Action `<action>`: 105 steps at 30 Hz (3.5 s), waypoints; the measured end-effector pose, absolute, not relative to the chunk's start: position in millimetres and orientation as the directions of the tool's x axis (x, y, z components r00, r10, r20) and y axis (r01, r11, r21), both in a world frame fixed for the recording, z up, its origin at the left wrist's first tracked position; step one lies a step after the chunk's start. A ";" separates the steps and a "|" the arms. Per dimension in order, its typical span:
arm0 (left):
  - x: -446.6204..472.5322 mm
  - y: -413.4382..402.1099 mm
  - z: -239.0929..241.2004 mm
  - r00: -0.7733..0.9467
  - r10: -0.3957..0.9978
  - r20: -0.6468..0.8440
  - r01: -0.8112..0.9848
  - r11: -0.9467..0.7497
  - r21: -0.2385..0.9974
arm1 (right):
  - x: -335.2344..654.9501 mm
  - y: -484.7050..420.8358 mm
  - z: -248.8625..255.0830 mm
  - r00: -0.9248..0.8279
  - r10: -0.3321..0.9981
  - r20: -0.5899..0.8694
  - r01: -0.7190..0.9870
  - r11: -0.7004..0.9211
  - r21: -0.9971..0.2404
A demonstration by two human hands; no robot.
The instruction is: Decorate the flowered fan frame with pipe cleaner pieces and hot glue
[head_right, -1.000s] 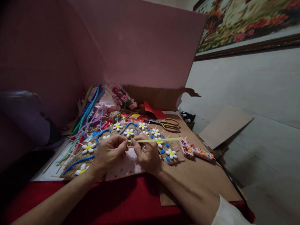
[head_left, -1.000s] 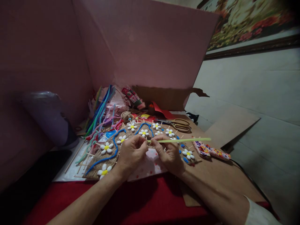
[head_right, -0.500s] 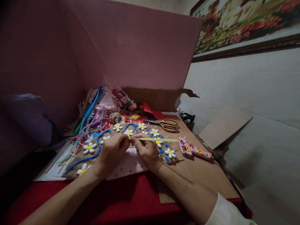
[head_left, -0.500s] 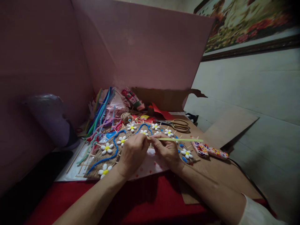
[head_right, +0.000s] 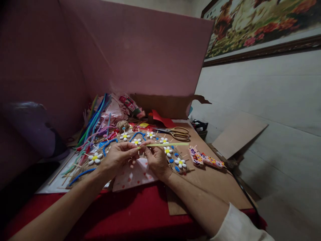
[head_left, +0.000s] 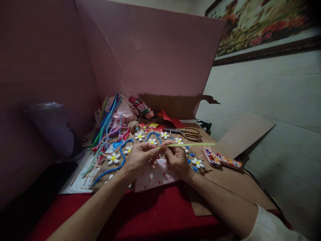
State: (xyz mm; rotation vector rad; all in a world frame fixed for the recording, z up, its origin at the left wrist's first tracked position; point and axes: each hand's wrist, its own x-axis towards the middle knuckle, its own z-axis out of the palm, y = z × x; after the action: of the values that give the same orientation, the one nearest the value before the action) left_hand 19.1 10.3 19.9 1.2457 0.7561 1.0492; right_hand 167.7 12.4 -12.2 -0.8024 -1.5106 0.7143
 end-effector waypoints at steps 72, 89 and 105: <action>14.1 10.2 11.7 0.318 0.771 0.552 0.362 -0.637 0.681 | 169.9 7.1 -8.9 -0.044 0.861 0.507 0.061 0.509 -0.859; 14.8 9.7 9.6 0.343 0.668 0.660 0.426 -0.737 0.525 | 167.1 5.9 -4.2 -0.075 0.907 0.414 -0.133 0.402 -0.906; 15.3 5.8 9.0 0.344 0.645 0.682 0.503 -0.740 0.446 | 165.7 3.6 -4.2 -0.074 0.911 0.405 -0.133 0.393 -0.910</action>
State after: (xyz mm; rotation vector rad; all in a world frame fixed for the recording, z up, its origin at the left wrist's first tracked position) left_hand 15.3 5.8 9.0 2.4433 1.0528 1.3528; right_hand 165.7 3.6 -4.2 -0.7714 -1.3625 1.0212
